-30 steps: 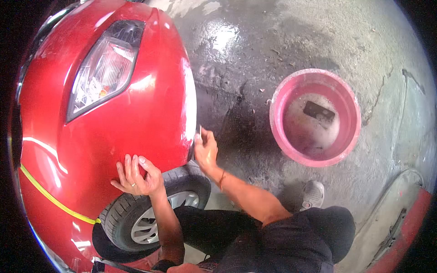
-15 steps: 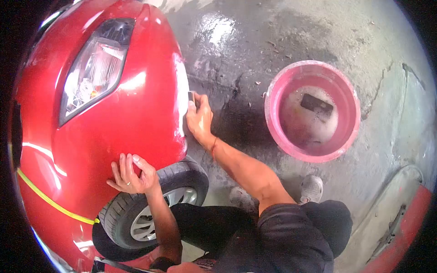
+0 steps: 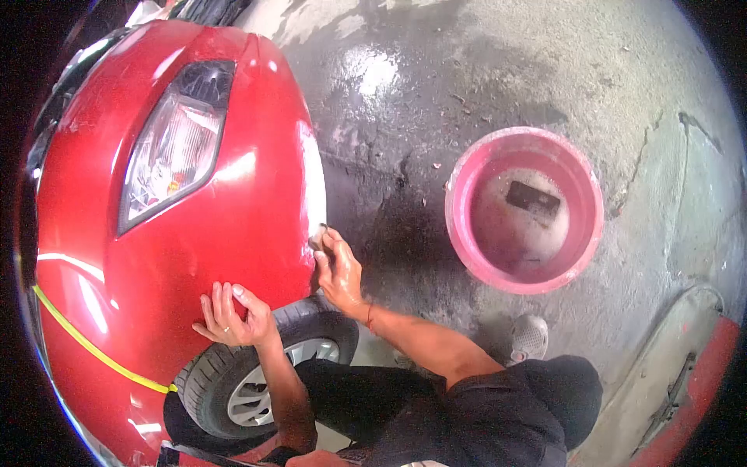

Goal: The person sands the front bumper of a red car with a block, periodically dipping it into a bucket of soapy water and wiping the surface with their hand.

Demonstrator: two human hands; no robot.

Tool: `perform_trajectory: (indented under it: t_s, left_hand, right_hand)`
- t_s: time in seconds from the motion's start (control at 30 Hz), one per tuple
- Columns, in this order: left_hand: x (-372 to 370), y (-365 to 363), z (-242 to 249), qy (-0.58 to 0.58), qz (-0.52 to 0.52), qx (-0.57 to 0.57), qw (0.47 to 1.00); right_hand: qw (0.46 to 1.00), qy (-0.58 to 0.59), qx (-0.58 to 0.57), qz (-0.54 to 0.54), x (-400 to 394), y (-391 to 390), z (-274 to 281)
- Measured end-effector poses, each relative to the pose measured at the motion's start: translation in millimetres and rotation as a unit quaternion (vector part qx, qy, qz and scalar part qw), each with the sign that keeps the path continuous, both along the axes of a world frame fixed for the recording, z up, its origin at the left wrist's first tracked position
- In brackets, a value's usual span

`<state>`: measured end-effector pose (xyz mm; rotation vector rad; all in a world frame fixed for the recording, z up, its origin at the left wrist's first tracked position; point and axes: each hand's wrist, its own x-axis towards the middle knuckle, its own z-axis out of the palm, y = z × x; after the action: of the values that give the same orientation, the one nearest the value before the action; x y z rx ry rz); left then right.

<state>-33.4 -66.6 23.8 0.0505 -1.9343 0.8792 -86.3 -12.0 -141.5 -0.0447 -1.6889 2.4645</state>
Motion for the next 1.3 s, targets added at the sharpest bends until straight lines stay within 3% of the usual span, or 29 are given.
perform_trajectory:
  t_s: [0.13, 0.23, 0.3, 0.37, 0.43, 0.5, 0.57, 0.63, 0.77, 0.8, 0.83, 0.87, 0.97, 1.03, 1.07, 1.17, 1.23, 1.27, 1.3]
  left_hand:
    - [7, 3, 1, -0.015, 0.008, -0.012, 1.0]
    - [-4, 0, 2, -0.009, -0.013, -0.023, 1.0]
    - [1, -3, -2, 0.004, -0.005, -0.002, 1.0]
    - [1, 2, -1, -0.002, 0.013, 0.007, 1.0]
    - [0, 2, 1, -0.012, -0.006, -0.002, 1.0]
    - [4, 3, 3, -0.019, -0.005, -0.008, 1.0]
    - [-1, 1, 3, -0.008, -0.024, -0.008, 1.0]
    - [0, 1, 2, -0.006, -0.014, -0.002, 1.0]
    - [-5, 0, 1, -0.009, -0.014, -0.008, 1.0]
    - [1, 2, 3, -0.02, -0.011, -0.01, 1.0]
    - [3, 3, 3, -0.013, -0.014, -0.01, 1.0]
    - [0, 1, 3, -0.011, -0.021, -0.013, 1.0]
    - [0, 1, 2, -0.003, -0.02, 0.002, 1.0]
    - [2, 6, 5, -0.017, -0.036, 0.036, 0.999]
    - [3, 11, 7, -0.01, -0.033, 0.05, 0.998]
    - [5, 28, 16, -0.059, -0.088, 0.128, 0.986]
    - [5, 41, 20, -0.141, -0.248, 0.272, 0.919]
    - [4, 49, 25, -0.172, -0.271, 0.286, 0.903]
    - [3, 55, 24, -0.189, -0.3, 0.301, 0.885]
  right_hand:
    - [0.999, -0.023, -0.004, 0.022, -100, 25, 25]
    - [0.997, -0.006, -0.072, 0.014, -60, 17, 24]
    - [1.0, -0.009, -0.015, -0.007, 14, 1, 23]
    - [0.997, -0.017, -0.071, 0.015, 4, -4, 16]
    - [0.993, -0.02, -0.094, 0.074, -64, 33, 33]
    - [0.99, -0.096, -0.058, 0.082, -101, 33, 41]
    - [0.991, -0.048, -0.117, 0.054, -70, 29, 40]
    - [0.998, 0.0, -0.057, -0.002, -12, 8, 30]
    - [1.0, -0.008, -0.027, -0.011, -95, 18, 21]
    - [0.998, -0.046, 0.016, 0.045, -132, 8, 1]
    - [0.983, -0.062, -0.101, 0.138, -160, 3, -18]
    - [0.983, -0.074, -0.053, 0.162, -175, 11, -19]
    - [0.975, -0.104, -0.08, 0.181, -195, 34, -34]
    - [0.926, -0.214, -0.087, 0.297, -215, 80, -20]
    - [0.912, -0.182, -0.052, 0.364, -224, 113, -5]
    - [0.798, -0.191, -0.045, 0.57, -244, 200, 38]
    - [0.757, -0.198, 0.067, 0.619, -236, 239, 56]
    - [0.756, -0.194, 0.121, 0.613, -230, 253, 54]
    - [0.745, -0.202, 0.095, 0.629, -213, 269, 68]
